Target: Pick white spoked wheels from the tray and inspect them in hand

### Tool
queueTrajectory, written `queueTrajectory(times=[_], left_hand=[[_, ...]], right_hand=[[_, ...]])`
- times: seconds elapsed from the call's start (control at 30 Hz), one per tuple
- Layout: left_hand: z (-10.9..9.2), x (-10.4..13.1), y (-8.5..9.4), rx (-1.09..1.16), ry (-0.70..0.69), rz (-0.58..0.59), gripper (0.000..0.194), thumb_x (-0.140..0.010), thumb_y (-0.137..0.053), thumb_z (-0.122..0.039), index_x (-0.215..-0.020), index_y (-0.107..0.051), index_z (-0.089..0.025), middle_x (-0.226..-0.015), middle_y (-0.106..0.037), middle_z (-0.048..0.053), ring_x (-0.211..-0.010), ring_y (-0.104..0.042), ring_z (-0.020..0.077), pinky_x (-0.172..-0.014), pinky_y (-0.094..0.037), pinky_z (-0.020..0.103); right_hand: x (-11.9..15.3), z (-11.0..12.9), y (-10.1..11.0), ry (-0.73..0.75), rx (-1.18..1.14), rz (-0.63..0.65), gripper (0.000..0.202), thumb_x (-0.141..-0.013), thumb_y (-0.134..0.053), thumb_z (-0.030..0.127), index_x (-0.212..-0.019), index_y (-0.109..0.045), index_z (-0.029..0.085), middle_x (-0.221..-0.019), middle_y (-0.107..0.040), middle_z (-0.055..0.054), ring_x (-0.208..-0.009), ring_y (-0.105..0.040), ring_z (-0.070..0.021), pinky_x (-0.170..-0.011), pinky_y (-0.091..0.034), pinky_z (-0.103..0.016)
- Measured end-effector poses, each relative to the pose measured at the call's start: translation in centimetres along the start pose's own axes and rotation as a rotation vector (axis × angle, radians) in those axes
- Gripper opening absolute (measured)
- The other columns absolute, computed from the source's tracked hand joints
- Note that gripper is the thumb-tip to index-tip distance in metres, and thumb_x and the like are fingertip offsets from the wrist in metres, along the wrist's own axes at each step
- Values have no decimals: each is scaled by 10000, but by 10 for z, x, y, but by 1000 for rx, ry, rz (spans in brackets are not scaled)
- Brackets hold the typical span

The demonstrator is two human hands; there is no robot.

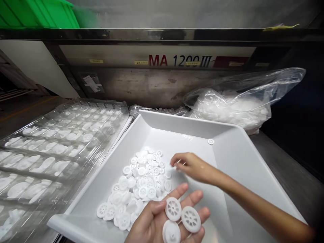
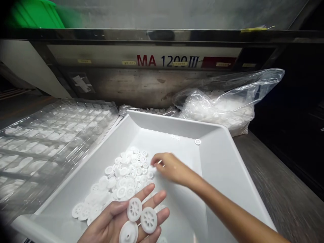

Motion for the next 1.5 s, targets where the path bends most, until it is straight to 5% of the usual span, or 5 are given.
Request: queueTrajectory(times=[0.23,0.8,0.97,1.2,1.5], left_hand=[[-2,0,9,134,-74,-155,431,-984,-264,-181,-1210,-623,-110,-1363,-533,123,-1302,-441,311,-1053,-434,395],[0,6,9,220,-86,-189,598,-836,-577,-161,-1400,-396,-75,-1355,-563,173,-1281,-483,353,-1020,-439,417],[-4,8,10,241,-103,-182,672,-829,-595,-173,-1437,-320,-93,-1366,-554,176,-1292,-476,346,-1050,-407,429],[-8,2,9,274,-182,-228,610,-848,-552,-189,-1409,-359,-43,-1253,-627,182,-1160,-600,296,-1149,-244,428],[-8,-2,4,338,-203,-176,291,-833,-577,-159,-1072,-679,-29,-987,-676,121,-1079,-608,243,-1114,-281,373]], right_hand=[[-1,-103,101,-398,898,-320,261,-921,-613,312,-1126,-591,152,-1198,-577,-84,-1108,-557,-253,-950,-461,-500],[-2,-115,104,-369,1238,-404,193,-924,-614,309,-1008,-616,135,-1017,-632,-51,-962,-615,-204,-864,-513,-428],[-1,-56,100,-108,925,-498,139,-938,-591,276,-957,-613,141,-895,-629,-17,-798,-622,-154,-736,-539,-343],[80,97,27,683,581,-368,219,-957,-480,119,-1139,-550,219,-1099,-614,-28,-947,-554,-158,-798,-437,-328],[92,96,8,856,660,-204,265,-974,-405,104,-1207,-531,123,-975,-616,-100,-772,-523,-188,-635,-390,-353]])
Point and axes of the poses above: each hand's wrist, its own x-axis away from the middle knuckle, its own y-axis out of the back of the hand, z = x × y, the point moved 8 cm from there along -x, towards the middle knuckle
